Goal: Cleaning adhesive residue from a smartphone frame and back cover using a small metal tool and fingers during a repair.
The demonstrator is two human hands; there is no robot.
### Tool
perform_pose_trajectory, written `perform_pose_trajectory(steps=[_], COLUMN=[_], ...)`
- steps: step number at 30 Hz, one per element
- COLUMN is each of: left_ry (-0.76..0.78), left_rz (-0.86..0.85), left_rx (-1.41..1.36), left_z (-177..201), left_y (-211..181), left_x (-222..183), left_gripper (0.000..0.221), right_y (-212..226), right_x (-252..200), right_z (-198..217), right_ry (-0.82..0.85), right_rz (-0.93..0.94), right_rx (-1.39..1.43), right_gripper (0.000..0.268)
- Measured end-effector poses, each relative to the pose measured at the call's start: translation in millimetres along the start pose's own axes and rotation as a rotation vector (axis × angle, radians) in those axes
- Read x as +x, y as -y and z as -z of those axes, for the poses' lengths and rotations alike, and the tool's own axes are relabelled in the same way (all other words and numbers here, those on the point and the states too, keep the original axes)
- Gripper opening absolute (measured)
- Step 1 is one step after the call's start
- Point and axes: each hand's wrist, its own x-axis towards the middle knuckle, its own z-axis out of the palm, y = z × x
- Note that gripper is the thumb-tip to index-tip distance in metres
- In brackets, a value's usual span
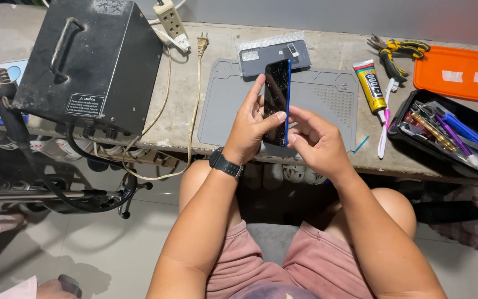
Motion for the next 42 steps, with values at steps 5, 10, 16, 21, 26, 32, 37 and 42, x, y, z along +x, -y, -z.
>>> perform_pose_trajectory(steps=[5, 10, 16, 21, 26, 32, 37, 42], left_ry=[-0.056, -0.082, -0.093, -0.075, -0.028, 0.047, 0.097, 0.132], left_rz=[-0.025, -0.078, -0.133, -0.159, -0.168, -0.167, -0.176, -0.189], left_rx=[0.019, 0.047, 0.132, 0.224, 0.275, 0.296, 0.317, 0.349], left_z=[-10.7, -11.6, -20.1, -24.6, -21.6, -17.0, -18.9, -22.3], left_y=[-15.1, -19.2, -35.4, -35.2, -29.5, -31.4, -34.0, -34.6], left_x=[-5.8, -3.9, -7.2, -9.5, -11.5, -11.3, -14.3, -15.5], left_gripper=[0.115, 0.114, 0.115, 0.115, 0.113, 0.112, 0.11, 0.109], right_y=[-2.0, -11.7, -23.2, -38.4, -58.8, -51.3, -47.7, -11.4], right_x=[-2.3, -1.5, -2.3, -3.5, -5.0, -3.5, -0.7, 5.2], right_z=[-3.5, -3.4, -1.6, 3.3, 9.2, 9.1, 15.1, 5.7], right_ry=[0.06, 0.073, 0.074, 0.083, 0.068, 0.003, -0.03, -0.085], right_rz=[-0.048, -0.051, -0.047, -0.038, -0.039, -0.072, -0.1, -0.085], right_rx=[0.041, 0.063, 0.068, 0.066, 0.069, 0.134, 0.13, 0.19], right_gripper=[0.073, 0.076, 0.077, 0.081, 0.079, 0.068, 0.054, 0.076])
